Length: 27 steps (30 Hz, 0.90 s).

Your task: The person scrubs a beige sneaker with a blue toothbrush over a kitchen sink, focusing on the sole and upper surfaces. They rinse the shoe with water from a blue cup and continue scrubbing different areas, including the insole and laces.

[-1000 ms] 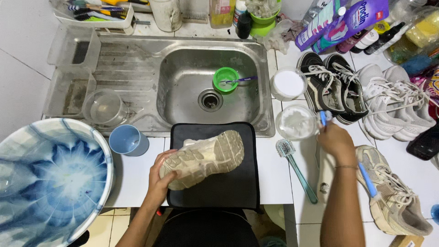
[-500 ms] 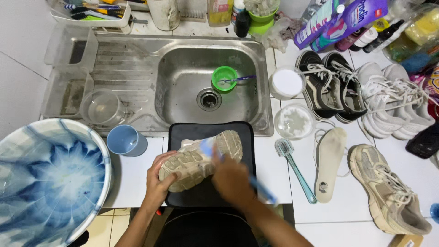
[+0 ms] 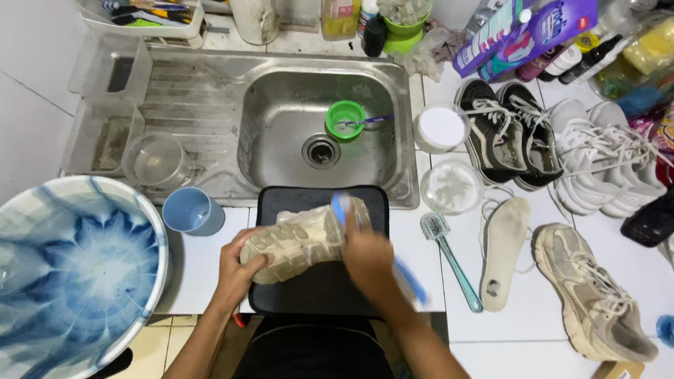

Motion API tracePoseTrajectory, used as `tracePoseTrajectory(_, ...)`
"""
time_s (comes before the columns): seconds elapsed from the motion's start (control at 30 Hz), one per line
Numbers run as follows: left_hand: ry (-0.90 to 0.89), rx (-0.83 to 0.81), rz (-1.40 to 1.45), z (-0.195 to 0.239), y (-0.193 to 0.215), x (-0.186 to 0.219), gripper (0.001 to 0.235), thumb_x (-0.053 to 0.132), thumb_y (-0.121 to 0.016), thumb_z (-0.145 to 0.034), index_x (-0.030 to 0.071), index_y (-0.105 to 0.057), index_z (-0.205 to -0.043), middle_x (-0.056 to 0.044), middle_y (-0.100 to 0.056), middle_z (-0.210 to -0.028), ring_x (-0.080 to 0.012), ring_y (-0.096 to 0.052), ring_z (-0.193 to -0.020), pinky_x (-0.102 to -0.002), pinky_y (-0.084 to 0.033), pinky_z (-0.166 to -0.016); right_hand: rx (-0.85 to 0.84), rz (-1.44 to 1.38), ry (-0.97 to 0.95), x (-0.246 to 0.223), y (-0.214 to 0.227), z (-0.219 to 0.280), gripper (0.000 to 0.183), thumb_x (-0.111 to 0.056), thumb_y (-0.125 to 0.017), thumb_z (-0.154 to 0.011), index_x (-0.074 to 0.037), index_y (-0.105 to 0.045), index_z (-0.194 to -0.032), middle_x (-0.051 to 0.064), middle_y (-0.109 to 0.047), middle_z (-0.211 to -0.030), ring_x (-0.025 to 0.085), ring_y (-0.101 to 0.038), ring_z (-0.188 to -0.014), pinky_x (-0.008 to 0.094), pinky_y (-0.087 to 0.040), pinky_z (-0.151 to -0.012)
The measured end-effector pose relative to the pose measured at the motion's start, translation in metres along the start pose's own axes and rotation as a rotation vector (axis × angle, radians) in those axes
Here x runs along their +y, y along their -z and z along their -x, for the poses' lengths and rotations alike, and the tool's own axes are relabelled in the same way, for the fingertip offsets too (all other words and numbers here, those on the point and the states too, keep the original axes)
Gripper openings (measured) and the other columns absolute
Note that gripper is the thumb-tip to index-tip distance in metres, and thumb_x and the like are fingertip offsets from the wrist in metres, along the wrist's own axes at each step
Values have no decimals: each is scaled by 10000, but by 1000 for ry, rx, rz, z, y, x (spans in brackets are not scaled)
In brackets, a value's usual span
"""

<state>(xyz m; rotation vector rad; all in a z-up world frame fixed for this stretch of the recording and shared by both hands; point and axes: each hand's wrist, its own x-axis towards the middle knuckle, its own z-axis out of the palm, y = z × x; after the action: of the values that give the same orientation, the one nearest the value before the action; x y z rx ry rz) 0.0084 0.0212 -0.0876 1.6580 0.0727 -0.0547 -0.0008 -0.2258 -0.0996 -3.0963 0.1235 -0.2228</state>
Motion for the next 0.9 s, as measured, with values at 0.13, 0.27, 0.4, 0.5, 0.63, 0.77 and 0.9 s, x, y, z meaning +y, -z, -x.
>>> tracePoseTrajectory(0.13, -41, 15, -34, 2, 0, -11, 499, 111, -765, -619, 9, -739, -1107, -190, -712, -1122, -292, -661, -1042, -467, -486, -926, -187, -141, -65, 3, 30, 0, 522, -327, -476, -1014, -212, -426, -1521, 122, -697, -981, 319, -741, -705, 465, -582, -650)
tracePoseTrajectory(0.27, 128, 85, 94, 5, -7, -3, 466, 64, -752, -631, 33, -756, -1096, -101, -733, -961, -189, -612, -891, -376, -517, -815, -266, -172, -79, 38, -10, 66, 503, -317, -503, -969, -213, -475, -1460, 130, -669, -956, 338, -738, -682, 475, -602, -606)
tracePoseTrajectory(0.4, 146, 39, 82, 6, -2, -2, 470, 37, -781, -573, 51, -782, -1043, -89, -755, -885, -171, -640, -818, -350, -536, -755, 165, 3, 15, 24, -18, 12, 539, -250, -641, -870, -228, -572, -1404, 24, -568, -609, 224, -648, -462, 385, -563, -467)
tracePoseTrajectory(0.5, 94, 61, 39, 3, -2, -7, 432, 50, -770, -611, 44, -766, -1043, -112, -735, -881, -180, -607, -816, -369, -528, -760, -36, -147, 21, 26, -10, -39, 482, -326, -487, -1012, -202, -489, -1478, 127, -670, -766, 304, -695, -539, 440, -545, -497)
tracePoseTrajectory(0.63, 144, 124, 100, 7, -9, -3, 406, 52, -755, -646, 38, -764, -1052, -95, -715, -855, -189, -595, -796, -358, -520, -740, 37, -191, 66, 57, -17, 40, 441, -255, -576, -922, -216, -601, -1360, 77, -665, -698, 262, -683, -491, 403, -567, -452)
tracePoseTrajectory(0.77, 206, 77, 109, 7, -10, 15, 407, 26, -764, -620, 32, -782, -1027, -115, -750, -828, -176, -621, -760, -354, -545, -722, 37, -64, 63, 67, -37, 36, 497, -346, -551, -927, -253, -547, -1416, 68, -631, -722, 316, -675, -500, 468, -565, -460)
tracePoseTrajectory(0.9, 199, 86, 98, 6, -7, 10, 370, 56, -747, -635, 47, -781, -1003, -108, -739, -820, -173, -619, -753, -361, -540, -695, -263, -213, -21, 56, -33, -48, 535, -403, -394, -1040, -350, -348, -1570, 99, -649, -772, 326, -698, -628, 478, -578, -600)
